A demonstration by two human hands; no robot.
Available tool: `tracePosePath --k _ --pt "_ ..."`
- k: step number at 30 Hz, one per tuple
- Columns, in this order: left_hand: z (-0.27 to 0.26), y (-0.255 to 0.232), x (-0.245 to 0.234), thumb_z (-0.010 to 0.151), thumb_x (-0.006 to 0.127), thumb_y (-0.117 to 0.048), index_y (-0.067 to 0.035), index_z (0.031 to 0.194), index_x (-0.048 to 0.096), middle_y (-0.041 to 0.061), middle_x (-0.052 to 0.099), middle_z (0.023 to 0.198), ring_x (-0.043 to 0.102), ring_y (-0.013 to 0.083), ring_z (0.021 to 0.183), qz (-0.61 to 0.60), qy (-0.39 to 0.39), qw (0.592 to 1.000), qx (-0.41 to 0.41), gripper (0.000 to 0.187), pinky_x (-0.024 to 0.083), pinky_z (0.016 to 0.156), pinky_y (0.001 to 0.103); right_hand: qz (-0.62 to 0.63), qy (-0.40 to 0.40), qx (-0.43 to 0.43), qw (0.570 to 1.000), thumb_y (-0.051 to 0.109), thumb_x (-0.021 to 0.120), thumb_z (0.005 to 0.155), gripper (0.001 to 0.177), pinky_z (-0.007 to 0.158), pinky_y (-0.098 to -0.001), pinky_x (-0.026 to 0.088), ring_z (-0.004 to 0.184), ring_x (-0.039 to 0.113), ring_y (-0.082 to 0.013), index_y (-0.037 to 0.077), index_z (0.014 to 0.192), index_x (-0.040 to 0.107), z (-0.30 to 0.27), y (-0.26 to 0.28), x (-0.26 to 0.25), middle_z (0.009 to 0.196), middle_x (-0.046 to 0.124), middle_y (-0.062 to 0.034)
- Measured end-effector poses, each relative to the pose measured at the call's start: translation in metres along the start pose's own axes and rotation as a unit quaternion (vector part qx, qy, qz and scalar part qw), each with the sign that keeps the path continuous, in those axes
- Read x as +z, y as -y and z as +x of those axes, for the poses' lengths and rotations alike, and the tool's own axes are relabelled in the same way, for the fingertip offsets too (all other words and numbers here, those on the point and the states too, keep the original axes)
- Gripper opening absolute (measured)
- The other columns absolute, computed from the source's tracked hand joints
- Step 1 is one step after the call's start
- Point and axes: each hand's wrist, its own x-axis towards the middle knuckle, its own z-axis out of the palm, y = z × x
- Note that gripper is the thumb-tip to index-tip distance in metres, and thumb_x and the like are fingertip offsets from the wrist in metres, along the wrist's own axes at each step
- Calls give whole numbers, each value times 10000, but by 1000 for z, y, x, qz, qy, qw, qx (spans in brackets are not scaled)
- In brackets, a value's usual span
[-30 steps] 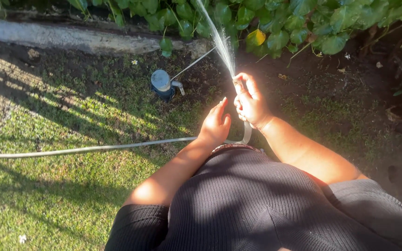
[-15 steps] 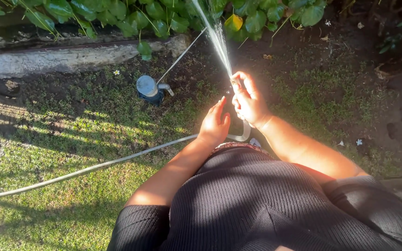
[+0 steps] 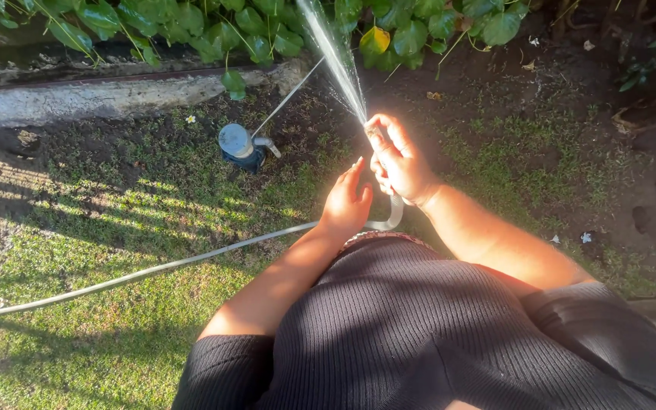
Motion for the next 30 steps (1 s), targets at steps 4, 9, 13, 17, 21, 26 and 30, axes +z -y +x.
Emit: tracePosePath --k 4,9,13,17,21,26,30 --pt "-1 -29 16 935 605 -162 -51 1532 414 242 519 1463 493 362 1379 2 8 1000 -18 637 408 1133 404 54 9 23 998 324 499 1087 263 427 -224 368 527 406 -51 284 1347 486 -11 -5 -18 712 462 20" --pt "-3 -35 49 951 595 -150 -58 1535 410 241 511 1479 491 360 1394 5 -1 1000 1 620 403 1145 406 61 17 -11 998 326 508 1060 256 425 -282 456 489 448 -97 271 1310 494 -32 10 -46 680 483 -13" --pt "-7 -51 73 943 593 -152 -76 1535 424 219 530 1467 505 351 1379 7 2 1000 -18 620 410 1143 401 77 6 20 997 325 512 1071 251 431 -235 385 499 430 -83 283 1317 487 -43 0 -73 694 486 -13" --pt "-12 -69 90 934 594 -144 -91 1532 413 206 517 1472 502 348 1367 9 7 999 -35 627 416 1123 403 57 15 49 997 344 501 1069 236 397 -220 337 476 380 -61 294 1300 500 -61 4 -88 686 466 4" --pt "-20 -77 110 934 584 -123 -118 1535 435 196 536 1466 522 341 1364 4 -20 999 -31 619 430 1125 393 34 20 41 998 343 502 1049 255 401 -212 336 473 367 -51 312 1302 499 -67 -2 -107 686 476 2" --pt "-35 -75 126 943 564 -96 -78 1540 421 203 517 1490 501 331 1400 -24 -78 997 1 614 411 1148 387 1 43 47 998 358 517 1073 244 406 -214 325 492 370 -52 281 1304 507 -73 -17 -117 678 447 9" --pt "-50 -76 123 955 550 -82 -48 1550 395 209 497 1504 479 319 1426 -69 -105 992 -11 616 401 1164 387 -2 69 69 995 374 509 1042 261 401 -213 337 474 366 -53 299 1291 489 -69 -24 -118 667 482 10"
